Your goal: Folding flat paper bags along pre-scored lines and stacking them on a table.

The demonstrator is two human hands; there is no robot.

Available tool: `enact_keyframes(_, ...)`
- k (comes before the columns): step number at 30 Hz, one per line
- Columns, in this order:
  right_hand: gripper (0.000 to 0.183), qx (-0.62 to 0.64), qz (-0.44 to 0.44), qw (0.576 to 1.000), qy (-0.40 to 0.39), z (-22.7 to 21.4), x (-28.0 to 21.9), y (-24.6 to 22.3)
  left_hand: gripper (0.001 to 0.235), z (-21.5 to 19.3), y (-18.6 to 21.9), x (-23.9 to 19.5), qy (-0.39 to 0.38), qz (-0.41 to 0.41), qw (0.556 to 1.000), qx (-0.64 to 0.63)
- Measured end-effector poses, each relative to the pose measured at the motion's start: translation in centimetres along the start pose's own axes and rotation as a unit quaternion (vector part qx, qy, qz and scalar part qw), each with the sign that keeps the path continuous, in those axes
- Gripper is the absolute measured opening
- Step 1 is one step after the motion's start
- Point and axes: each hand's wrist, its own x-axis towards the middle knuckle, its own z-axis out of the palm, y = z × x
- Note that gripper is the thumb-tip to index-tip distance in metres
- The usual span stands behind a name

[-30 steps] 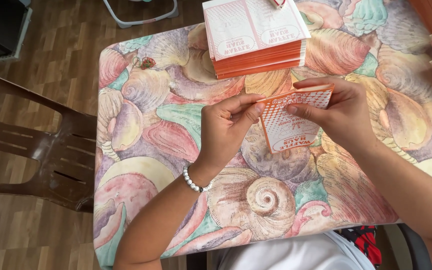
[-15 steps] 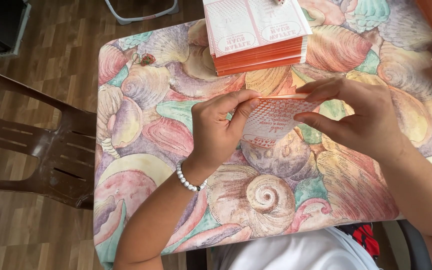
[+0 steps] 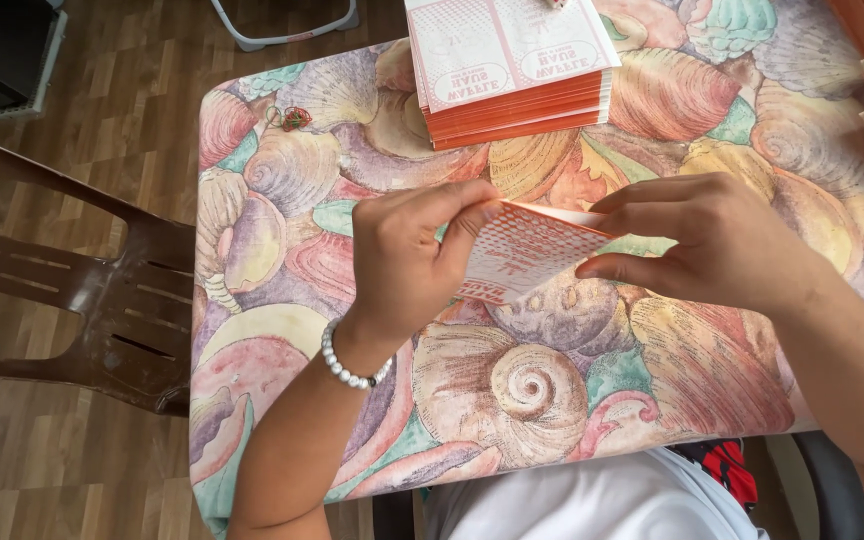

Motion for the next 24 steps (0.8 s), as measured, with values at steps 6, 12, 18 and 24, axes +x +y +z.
enact_keyframes(6, 0.043, 0.097, 0.041, 0.992, 0.076, -2.1, -0.3, -2.0, 0.010, 0.9, 1.5, -0.3, 0.022, -0.133, 0.983, -0.127)
enact_keyframes(12, 0.016, 0.244, 0.311, 0.889, 0.232, 1.8, -1.5, -0.7, 0.014, 3.8, -0.2, -2.1, 0.087, -0.222, 0.954, -0.182)
enact_keyframes(18, 0.017, 0.220, 0.329, 0.886, 0.240, 1.8, -1.7, 0.1, 0.010, 2.9, -0.7, -1.0, 0.032, -0.151, 0.981, -0.121)
enact_keyframes(24, 0.017, 0.259, 0.388, 0.856, 0.222, -0.3, -1.8, -0.9, 0.008, 2.6, 0.4, -1.2, 0.029, -0.120, 0.987, -0.104)
